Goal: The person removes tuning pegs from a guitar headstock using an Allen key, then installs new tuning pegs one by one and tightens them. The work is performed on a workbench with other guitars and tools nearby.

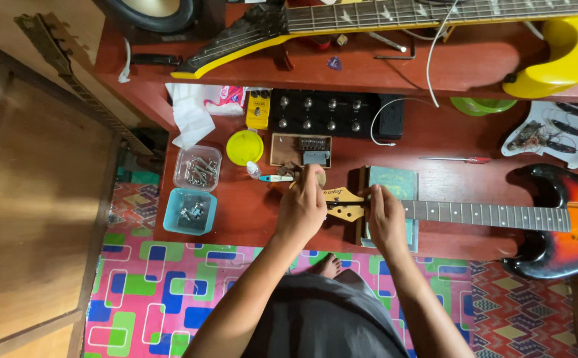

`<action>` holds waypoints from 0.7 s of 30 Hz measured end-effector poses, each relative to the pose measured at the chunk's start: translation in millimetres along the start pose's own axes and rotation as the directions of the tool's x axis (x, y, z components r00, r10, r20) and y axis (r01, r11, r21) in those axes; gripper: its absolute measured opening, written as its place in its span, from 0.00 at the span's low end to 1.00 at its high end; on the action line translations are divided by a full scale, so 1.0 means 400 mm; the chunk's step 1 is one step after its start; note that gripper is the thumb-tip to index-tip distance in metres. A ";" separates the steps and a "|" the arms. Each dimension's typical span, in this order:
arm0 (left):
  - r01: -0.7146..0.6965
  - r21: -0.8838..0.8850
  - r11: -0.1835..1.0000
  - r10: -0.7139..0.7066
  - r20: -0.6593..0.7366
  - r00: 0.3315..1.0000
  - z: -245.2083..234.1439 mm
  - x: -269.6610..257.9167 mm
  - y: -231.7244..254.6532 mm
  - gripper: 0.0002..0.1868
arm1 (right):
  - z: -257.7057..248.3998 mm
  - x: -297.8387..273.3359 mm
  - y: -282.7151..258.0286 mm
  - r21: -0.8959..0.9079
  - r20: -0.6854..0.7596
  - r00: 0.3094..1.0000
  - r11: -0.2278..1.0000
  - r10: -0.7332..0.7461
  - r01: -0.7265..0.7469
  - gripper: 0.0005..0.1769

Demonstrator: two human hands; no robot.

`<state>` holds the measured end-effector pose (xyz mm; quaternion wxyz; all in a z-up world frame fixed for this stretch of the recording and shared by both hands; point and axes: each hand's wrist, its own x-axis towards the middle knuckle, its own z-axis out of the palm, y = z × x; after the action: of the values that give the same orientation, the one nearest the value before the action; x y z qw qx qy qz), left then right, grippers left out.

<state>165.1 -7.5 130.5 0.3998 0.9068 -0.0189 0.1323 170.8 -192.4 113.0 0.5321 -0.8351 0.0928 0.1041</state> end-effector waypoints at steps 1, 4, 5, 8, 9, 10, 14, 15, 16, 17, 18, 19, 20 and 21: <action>-0.001 -0.001 1.000 0.001 -0.001 1.000 -0.011 -0.016 0.023 0.10 | 0.005 0.034 0.015 -0.001 0.000 1.000 1.000 -0.001 0.001 0.25; 0.130 -0.180 0.975 -0.112 0.107 0.988 -0.003 -0.087 0.088 0.15 | 0.018 0.118 0.016 -0.049 0.006 1.000 0.999 -0.024 0.024 0.25; 0.148 -0.262 0.954 -0.111 0.150 0.982 0.023 -0.122 0.103 0.19 | 0.027 0.139 -0.018 -0.123 0.072 0.995 0.989 -0.074 0.083 0.25; 0.223 -0.416 0.882 -0.145 0.210 0.967 0.061 -0.155 0.123 0.24 | 0.052 0.167 -0.110 -0.289 0.211 0.966 0.935 -0.149 0.207 0.24; 0.286 -0.487 0.825 -0.185 0.245 0.952 0.066 -0.160 0.130 0.26 | 0.056 0.163 -0.135 -0.384 0.279 0.948 0.886 -0.155 0.258 0.24; 0.288 -0.487 0.825 -0.180 0.255 0.950 0.039 -0.143 0.131 0.26 | 0.046 0.162 -0.132 -0.385 0.272 0.951 0.889 -0.148 0.248 0.24; 0.431 -0.364 0.826 -0.341 0.288 0.895 0.001 -0.076 0.112 0.34 | 0.035 0.164 -0.124 -0.321 0.332 0.937 0.921 -0.108 0.220 0.24; 0.503 -0.396 0.768 -0.364 0.377 0.852 0.014 -0.058 0.105 0.39 | 0.027 0.165 -0.119 -0.294 0.312 0.944 0.934 -0.106 0.202 0.26; 0.499 -0.396 0.770 -0.358 0.379 0.853 0.022 -0.063 0.111 0.39 | 0.031 0.138 -0.119 -0.294 0.305 0.946 0.934 -0.108 0.201 0.26; 0.509 -0.308 0.804 -0.382 0.389 0.838 0.031 -0.066 0.118 0.41 | 0.034 0.114 -0.119 -0.272 0.309 0.947 0.946 -0.089 0.177 0.27; 0.514 -0.217 0.830 -0.407 0.395 0.823 0.040 -0.067 0.126 0.44 | 0.036 0.091 -0.120 -0.249 0.313 0.947 0.956 -0.070 0.153 0.29; 0.505 -0.217 0.835 -0.395 0.402 0.826 0.057 -0.067 0.114 0.44 | 0.022 0.045 -0.137 -0.247 0.300 0.951 0.957 -0.071 0.149 0.29; 0.517 -0.185 0.835 -0.425 0.381 0.822 0.075 -0.066 0.101 0.45 | 0.009 -0.002 -0.154 -0.319 0.255 0.966 0.940 -0.036 0.119 0.29; 0.533 -0.152 0.833 -0.456 0.358 0.815 0.093 -0.069 0.088 0.47 | -0.002 -0.051 -0.169 -0.387 0.209 0.978 0.918 -0.001 0.084 0.30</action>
<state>141.8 -60.7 124.9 0.5214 0.8326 0.1410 -0.1226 169.1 -164.1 177.6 0.3623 -0.9116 -0.0037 0.1943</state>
